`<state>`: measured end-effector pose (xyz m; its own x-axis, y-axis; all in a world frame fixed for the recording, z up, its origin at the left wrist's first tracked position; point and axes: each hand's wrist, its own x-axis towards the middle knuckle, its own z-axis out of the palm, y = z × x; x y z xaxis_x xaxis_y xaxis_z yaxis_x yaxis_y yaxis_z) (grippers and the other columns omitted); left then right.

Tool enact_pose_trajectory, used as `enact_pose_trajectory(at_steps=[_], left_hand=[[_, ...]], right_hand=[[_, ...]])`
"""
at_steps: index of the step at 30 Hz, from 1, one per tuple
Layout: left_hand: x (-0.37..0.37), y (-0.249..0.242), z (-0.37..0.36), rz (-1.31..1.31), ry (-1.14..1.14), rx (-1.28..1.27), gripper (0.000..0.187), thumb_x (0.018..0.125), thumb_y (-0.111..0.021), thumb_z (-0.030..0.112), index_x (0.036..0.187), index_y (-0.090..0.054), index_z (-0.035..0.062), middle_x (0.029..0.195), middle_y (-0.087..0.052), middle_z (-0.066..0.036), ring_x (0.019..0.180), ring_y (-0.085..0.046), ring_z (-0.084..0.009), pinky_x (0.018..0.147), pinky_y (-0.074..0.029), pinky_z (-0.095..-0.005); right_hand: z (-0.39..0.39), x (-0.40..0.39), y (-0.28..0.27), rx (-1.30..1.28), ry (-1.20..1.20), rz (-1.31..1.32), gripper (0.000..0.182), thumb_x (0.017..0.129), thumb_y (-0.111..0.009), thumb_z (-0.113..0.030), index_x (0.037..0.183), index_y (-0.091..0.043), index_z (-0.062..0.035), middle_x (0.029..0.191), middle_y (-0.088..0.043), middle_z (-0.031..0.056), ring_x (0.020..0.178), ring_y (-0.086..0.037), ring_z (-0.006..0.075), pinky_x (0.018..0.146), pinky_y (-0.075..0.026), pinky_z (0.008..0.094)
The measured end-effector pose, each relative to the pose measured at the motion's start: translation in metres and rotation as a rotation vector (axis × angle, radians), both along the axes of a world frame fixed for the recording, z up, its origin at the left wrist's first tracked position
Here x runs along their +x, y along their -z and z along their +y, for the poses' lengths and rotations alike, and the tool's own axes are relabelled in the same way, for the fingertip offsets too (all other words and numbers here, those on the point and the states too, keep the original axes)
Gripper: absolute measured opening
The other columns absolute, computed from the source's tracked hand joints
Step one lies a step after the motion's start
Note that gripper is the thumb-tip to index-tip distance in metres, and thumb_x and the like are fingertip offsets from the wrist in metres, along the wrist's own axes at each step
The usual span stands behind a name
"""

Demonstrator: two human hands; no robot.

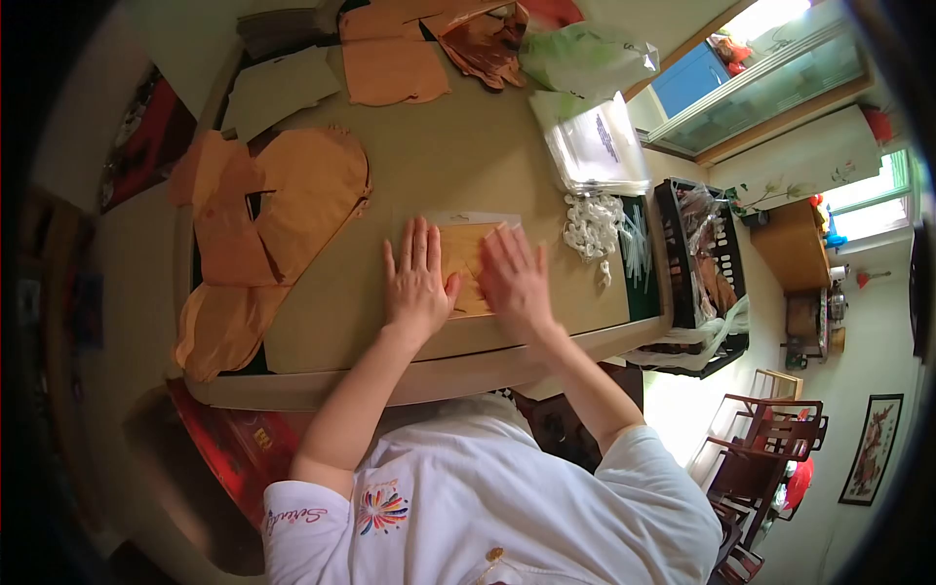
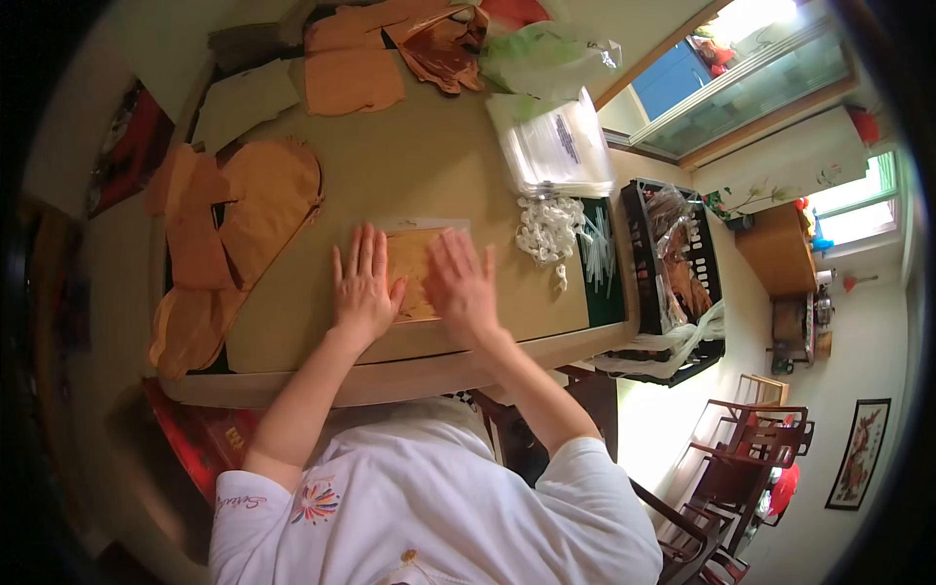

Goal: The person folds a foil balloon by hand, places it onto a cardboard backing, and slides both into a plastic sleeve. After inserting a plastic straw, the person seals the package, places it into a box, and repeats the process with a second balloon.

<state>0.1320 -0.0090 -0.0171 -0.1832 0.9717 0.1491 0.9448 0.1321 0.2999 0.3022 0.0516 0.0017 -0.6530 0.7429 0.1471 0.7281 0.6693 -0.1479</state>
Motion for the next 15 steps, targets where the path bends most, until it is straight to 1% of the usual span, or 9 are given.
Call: enact_pose_trajectory(at_steps=[3, 6, 9, 11, 13, 14, 15], left_hand=[[-0.001, 0.004, -0.004, 0.011, 0.004, -0.013, 0.075, 0.091, -0.052, 0.040, 0.148, -0.022, 0.0005, 0.155, -0.018, -0.019, 0.144, -0.018, -0.0316, 0.115, -0.012, -0.0549], [0.001, -0.002, -0.003, -0.022, -0.004, -0.009, 0.076, 0.091, -0.052, 0.040, 0.148, -0.021, 0.0008, 0.155, -0.018, -0.018, 0.144, -0.017, -0.0310, 0.115, -0.012, -0.0547], [0.000, -0.001, -0.002, -0.024, 0.001, -0.016, 0.076, 0.091, -0.052, 0.040, 0.148, -0.021, 0.0009, 0.156, -0.017, -0.018, 0.145, -0.016, -0.0302, 0.115, -0.012, -0.0543], [0.000, -0.001, -0.003, -0.023, 0.003, -0.023, 0.076, 0.091, -0.052, 0.039, 0.148, -0.020, 0.0010, 0.156, -0.017, -0.017, 0.145, -0.016, -0.0297, 0.116, -0.012, -0.0542], [0.000, 0.001, -0.004, -0.019, 0.010, -0.025, 0.076, 0.091, -0.052, 0.039, 0.148, -0.020, 0.0012, 0.156, -0.016, -0.017, 0.145, -0.015, -0.0294, 0.116, -0.011, -0.0542], [0.000, 0.000, -0.003, -0.016, 0.008, -0.023, 0.075, 0.091, -0.052, 0.038, 0.148, -0.020, 0.0013, 0.156, -0.016, -0.017, 0.145, -0.015, -0.0292, 0.116, -0.011, -0.0543], [0.002, -0.001, -0.003, -0.018, 0.012, -0.033, 0.075, 0.091, -0.052, 0.038, 0.148, -0.020, 0.0015, 0.156, -0.016, -0.017, 0.145, -0.015, -0.0290, 0.116, -0.011, -0.0543]], right_hand=[[-0.053, 0.006, -0.014, -0.251, -0.239, -0.046, 0.065, 0.091, -0.055, -0.031, 0.147, -0.031, -0.0104, 0.154, -0.027, 0.0056, 0.144, -0.022, 0.0259, 0.115, -0.007, 0.0567], [-0.060, 0.048, -0.017, -0.194, -0.175, -0.170, 0.065, 0.091, -0.054, -0.031, 0.148, -0.029, -0.0124, 0.154, -0.028, 0.0045, 0.143, -0.022, 0.0255, 0.115, -0.006, 0.0562], [-0.047, 0.085, -0.028, -0.066, -0.107, -0.288, 0.061, 0.090, -0.056, -0.033, 0.145, -0.037, -0.0133, 0.152, -0.031, 0.0039, 0.143, -0.022, 0.0227, 0.115, -0.006, 0.0578], [-0.010, 0.092, -0.042, -0.013, -0.080, -0.252, 0.042, 0.087, -0.061, -0.028, 0.126, -0.056, -0.0114, 0.137, -0.048, 0.0087, 0.132, -0.040, 0.0267, 0.110, -0.025, 0.0534], [0.065, 0.091, -0.049, -0.260, 0.019, 0.277, 0.021, 0.083, -0.066, -0.020, 0.100, -0.064, -0.0095, 0.113, -0.060, 0.0111, 0.108, -0.055, 0.0321, 0.094, -0.042, 0.0457], [0.096, 0.076, -0.065, 0.044, 0.077, 0.264, 0.014, 0.081, -0.068, -0.016, 0.091, -0.062, -0.0082, 0.098, -0.062, 0.0115, 0.091, -0.059, 0.0336, 0.081, -0.046, 0.0404], [0.139, 0.075, -0.056, 0.206, 0.194, 0.235, 0.022, 0.080, -0.070, -0.024, 0.094, -0.062, -0.0090, 0.098, -0.062, 0.0114, 0.092, -0.058, 0.0327, 0.083, -0.046, 0.0421]])
